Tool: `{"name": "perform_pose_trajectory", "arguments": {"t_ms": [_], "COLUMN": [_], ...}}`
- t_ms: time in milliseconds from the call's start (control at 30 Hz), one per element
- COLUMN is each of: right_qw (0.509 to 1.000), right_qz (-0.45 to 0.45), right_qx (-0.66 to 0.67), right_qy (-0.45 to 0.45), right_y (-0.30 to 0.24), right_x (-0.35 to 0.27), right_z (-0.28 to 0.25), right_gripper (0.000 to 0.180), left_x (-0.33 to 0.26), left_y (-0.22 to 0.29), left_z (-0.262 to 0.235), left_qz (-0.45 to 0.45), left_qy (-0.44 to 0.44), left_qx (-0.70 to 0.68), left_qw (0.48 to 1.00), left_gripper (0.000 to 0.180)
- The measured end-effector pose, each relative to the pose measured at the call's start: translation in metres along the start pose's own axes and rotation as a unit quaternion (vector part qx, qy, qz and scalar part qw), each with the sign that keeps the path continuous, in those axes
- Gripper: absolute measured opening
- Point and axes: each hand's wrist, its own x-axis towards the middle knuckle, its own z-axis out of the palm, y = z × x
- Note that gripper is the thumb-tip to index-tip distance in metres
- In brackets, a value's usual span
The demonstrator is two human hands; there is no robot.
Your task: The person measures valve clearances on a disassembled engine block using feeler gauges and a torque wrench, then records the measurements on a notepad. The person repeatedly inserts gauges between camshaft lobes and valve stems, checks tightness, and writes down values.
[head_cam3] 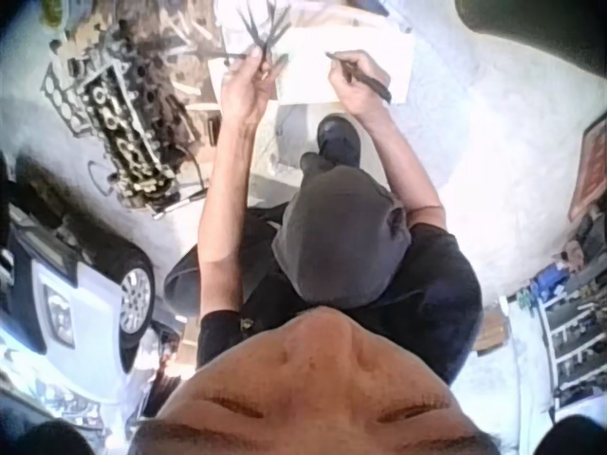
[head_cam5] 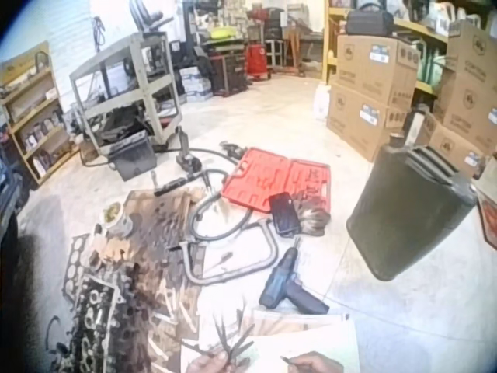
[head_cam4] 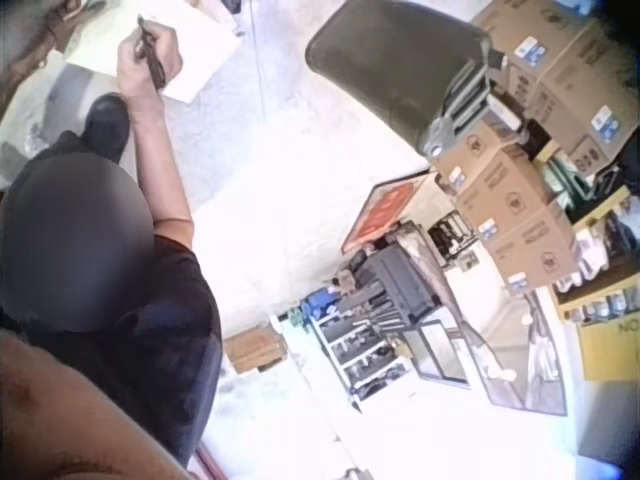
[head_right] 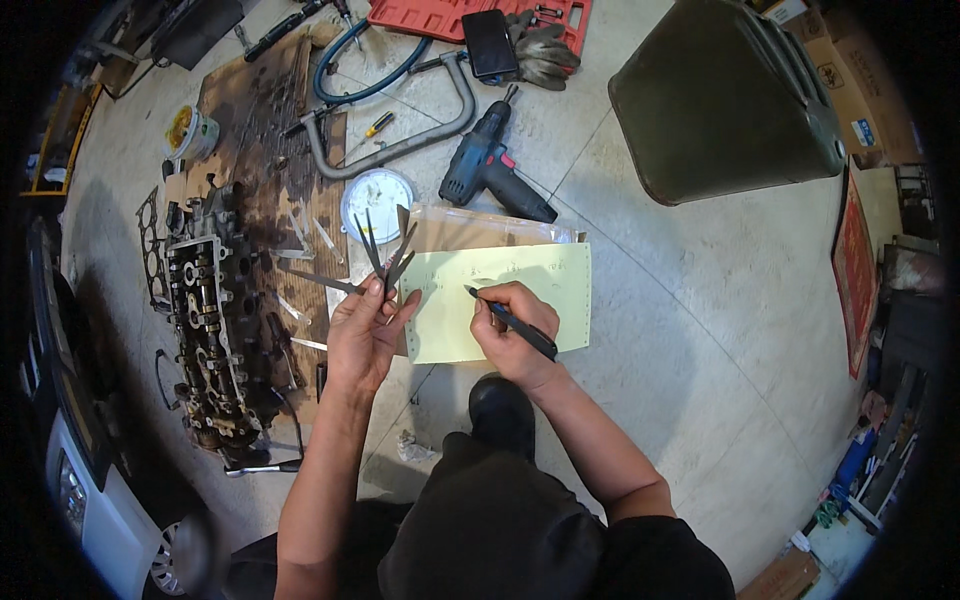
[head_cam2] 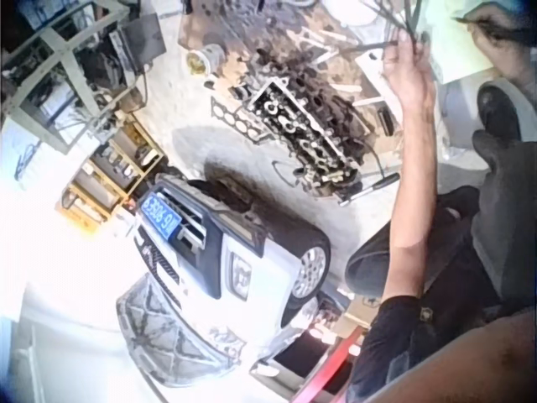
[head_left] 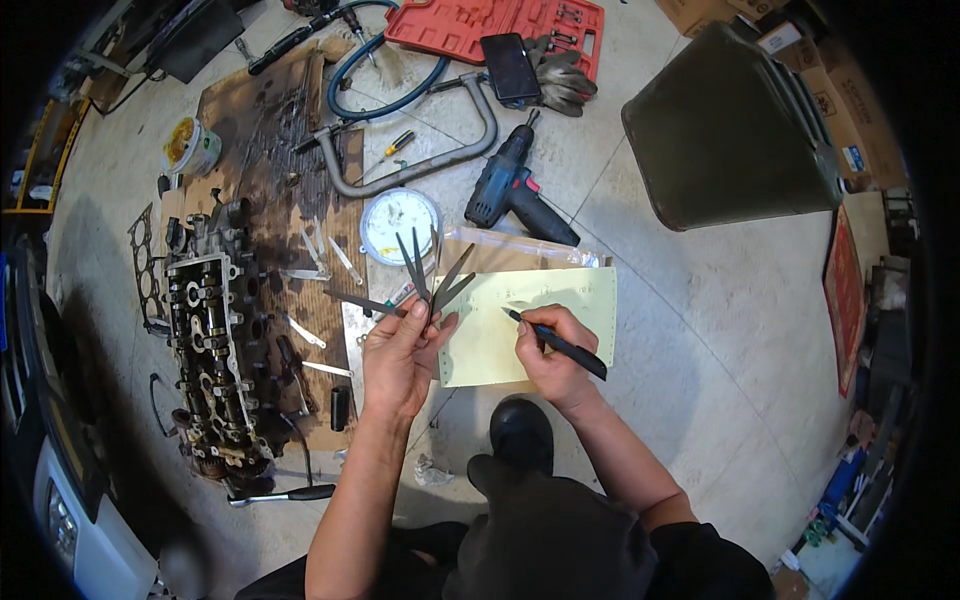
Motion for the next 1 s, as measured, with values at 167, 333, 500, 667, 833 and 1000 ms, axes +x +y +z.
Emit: {"name": "perform_pose_trajectory", "arguments": {"t_ms": [167,333,500,667,833,1000], "right_qw": [0.999,0.997,0.995,0.998,1.000,0.999], "right_qz": [0.039,0.076,0.093,0.059,0.027,0.052], "right_qx": [0.000,0.011,0.020,0.001,0.001,0.008], "right_qy": [-0.016,-0.027,-0.042,-0.016,-0.005,-0.009], "right_y": [0.008,0.006,0.008,0.013,0.015,0.013], "right_x": [-0.003,-0.003,-0.001,-0.002,-0.001,-0.002], "right_z": [0.007,0.007,0.007,0.010,0.010,0.007], "right_gripper": [0.009,0.008,0.008,0.009,0.008,0.009], "left_x": [0.007,0.009,0.011,0.012,0.011,0.010], "left_y": [-0.006,-0.007,-0.008,-0.008,-0.007,-0.007], "left_z": [-0.006,-0.012,-0.012,-0.013,-0.011,-0.010], "left_qz": [-0.004,-0.009,-0.015,-0.020,-0.017,-0.021], "left_qy": [0.004,0.007,0.013,0.011,0.017,0.020], "left_qx": [-0.004,-0.038,-0.041,-0.042,-0.040,-0.042], "left_qw": [1.000,0.999,0.999,0.999,0.999,0.999], "left_gripper": [0.015,0.010,0.010,0.010,0.011,0.012]}}
